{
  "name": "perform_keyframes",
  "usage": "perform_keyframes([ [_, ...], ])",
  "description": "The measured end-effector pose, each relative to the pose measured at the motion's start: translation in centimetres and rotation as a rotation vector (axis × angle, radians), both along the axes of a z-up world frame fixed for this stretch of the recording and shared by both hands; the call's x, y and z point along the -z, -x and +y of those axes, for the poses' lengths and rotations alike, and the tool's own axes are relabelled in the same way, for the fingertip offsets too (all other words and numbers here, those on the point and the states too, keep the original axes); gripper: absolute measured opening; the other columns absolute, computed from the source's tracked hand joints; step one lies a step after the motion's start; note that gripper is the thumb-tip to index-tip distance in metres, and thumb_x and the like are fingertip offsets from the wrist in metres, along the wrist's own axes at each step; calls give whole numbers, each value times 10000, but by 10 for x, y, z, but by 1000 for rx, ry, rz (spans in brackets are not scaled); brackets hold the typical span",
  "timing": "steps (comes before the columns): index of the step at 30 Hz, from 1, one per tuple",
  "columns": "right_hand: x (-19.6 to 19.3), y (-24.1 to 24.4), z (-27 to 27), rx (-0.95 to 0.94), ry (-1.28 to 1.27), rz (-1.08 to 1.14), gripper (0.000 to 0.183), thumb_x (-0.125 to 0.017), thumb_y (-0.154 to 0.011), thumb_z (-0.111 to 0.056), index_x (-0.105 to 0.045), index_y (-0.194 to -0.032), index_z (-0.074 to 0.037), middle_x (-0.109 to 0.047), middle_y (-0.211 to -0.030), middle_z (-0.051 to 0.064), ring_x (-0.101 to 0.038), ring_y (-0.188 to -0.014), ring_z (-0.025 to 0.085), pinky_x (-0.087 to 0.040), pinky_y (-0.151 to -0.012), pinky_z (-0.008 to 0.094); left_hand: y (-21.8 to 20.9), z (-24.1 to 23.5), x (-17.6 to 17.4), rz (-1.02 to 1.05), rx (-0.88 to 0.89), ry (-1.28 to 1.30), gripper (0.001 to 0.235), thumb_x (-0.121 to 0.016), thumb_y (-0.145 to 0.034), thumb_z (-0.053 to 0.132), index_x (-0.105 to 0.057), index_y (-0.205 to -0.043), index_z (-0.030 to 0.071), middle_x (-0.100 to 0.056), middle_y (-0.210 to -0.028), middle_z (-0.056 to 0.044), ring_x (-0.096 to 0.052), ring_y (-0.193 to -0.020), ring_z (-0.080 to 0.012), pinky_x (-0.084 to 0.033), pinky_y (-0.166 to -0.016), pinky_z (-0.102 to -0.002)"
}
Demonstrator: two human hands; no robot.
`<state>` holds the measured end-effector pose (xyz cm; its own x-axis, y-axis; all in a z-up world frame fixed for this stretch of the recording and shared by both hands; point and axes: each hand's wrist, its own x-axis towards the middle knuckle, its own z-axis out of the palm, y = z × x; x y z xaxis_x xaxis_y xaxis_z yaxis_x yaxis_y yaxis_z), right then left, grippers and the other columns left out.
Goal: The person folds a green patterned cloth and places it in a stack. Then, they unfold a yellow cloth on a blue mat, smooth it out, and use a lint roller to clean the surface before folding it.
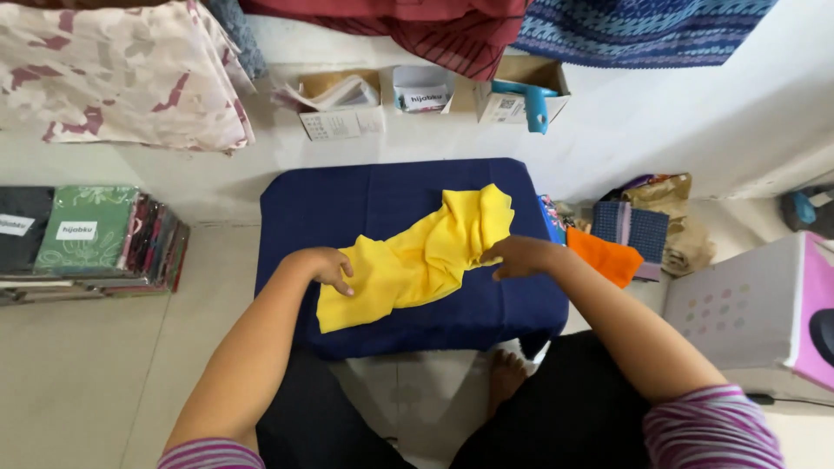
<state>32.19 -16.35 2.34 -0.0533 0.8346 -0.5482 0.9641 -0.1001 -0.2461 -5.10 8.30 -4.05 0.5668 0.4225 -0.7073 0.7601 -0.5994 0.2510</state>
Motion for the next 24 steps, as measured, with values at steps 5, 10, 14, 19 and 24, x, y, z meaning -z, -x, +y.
perform_keyframes([
  [5, 54, -55, 42, 71, -50, -121, 554, -860, -774, -484, -690, -1294, -396, -766, -1124, -103, -713, -1121, 229, -569, -976, 378, -18, -11, 10, 37, 80, -168, 496, -881, -699, 552, -792, -1107, 284, -781, -1115, -39, -744, -1060, -265, -601, -908, -377],
  [10, 93, -95, 57, 79, -102, -271, 532, -931, -673, -464, -749, -1149, -312, -773, -1088, -8, -725, -1093, 287, -584, -960, 385, -23, -28, 0, -28, 63, -229, 255, -749, -855, 412, -812, -1034, 241, -754, -1142, -118, -725, -1087, -324, -601, -910, -405],
  [14, 70, -79, 54, -48, -11, -217, 354, -929, -674, -430, -772, -950, -274, -774, -958, 43, -743, -1004, 314, -580, -948, 379, -15, -36, -31, -108, 14, -196, 240, -641, -901, 367, -778, -965, 181, -749, -1040, -123, -730, -1017, -337, -594, -864, -425],
  [19, 49, -72, 56, -15, -65, -106, 160, -833, -812, -327, -807, -908, -203, -787, -946, 72, -741, -993, 344, -580, -932, 413, -12, -60, -79, -406, -8, -232, 198, -606, -948, 316, -702, -1049, 176, -710, -1089, -121, -684, -1098, -382, -569, -924, -491],
  [24, 16, -85, 47, 206, -153, 96, 214, -778, -811, -271, -773, -1002, -176, -798, -982, 95, -713, -1053, 384, -539, -964, 496, -36, -102, -86, -350, 216, -161, 476, -786, -822, 375, -643, -1254, 235, -639, -1214, -58, -595, -1248, -307, -490, -1072, -444],
])
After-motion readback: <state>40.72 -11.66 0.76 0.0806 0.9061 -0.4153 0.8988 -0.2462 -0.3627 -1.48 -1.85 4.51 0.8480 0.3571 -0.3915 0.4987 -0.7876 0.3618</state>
